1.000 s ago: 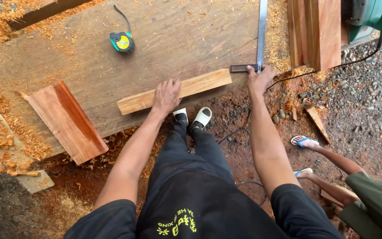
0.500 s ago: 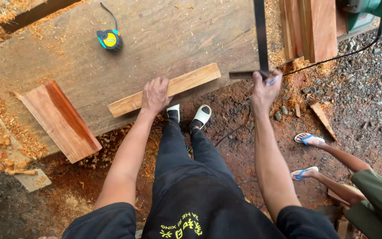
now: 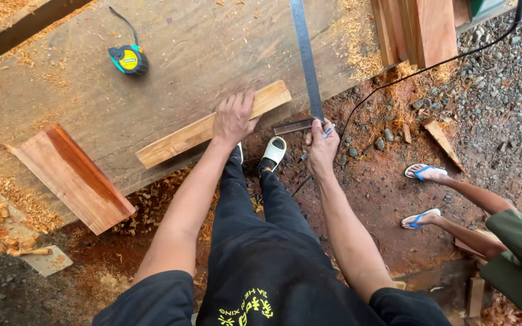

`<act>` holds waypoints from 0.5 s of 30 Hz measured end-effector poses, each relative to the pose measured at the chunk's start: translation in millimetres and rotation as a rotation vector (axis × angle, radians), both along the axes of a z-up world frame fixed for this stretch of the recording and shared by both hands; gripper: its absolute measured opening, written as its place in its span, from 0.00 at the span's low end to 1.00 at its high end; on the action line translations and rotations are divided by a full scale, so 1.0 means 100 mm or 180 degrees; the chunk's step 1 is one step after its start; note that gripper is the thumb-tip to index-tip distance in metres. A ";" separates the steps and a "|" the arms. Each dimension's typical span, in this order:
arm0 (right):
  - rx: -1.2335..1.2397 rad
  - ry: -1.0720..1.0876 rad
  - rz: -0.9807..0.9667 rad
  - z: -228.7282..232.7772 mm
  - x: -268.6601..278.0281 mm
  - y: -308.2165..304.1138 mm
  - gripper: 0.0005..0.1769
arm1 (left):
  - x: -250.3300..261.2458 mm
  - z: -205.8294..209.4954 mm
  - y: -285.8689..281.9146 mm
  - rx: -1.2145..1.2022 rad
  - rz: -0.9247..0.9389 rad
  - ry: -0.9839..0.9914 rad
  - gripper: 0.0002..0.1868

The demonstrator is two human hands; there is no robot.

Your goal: Marking wood pieces using a try square and a pencil for cutting

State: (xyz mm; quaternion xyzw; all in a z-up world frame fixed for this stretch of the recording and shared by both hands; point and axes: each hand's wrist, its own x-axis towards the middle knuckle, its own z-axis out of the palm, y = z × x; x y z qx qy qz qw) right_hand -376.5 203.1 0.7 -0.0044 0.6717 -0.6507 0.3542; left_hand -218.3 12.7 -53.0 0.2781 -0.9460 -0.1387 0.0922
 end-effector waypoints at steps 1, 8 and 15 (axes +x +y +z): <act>0.0004 -0.0020 -0.0062 0.01 -0.02 0.03 0.08 | 0.02 -0.16 0.01 -0.0273 0.0012 0.0030 0.33; -0.0029 0.0040 -0.0154 -0.06 -0.05 0.06 0.08 | 0.00 0.10 0.02 -0.0256 -0.0032 0.0114 0.30; -0.0178 -0.0006 -0.0071 -0.03 0.12 -0.23 0.07 | -0.01 0.11 -0.03 0.0098 -0.0071 0.0056 0.36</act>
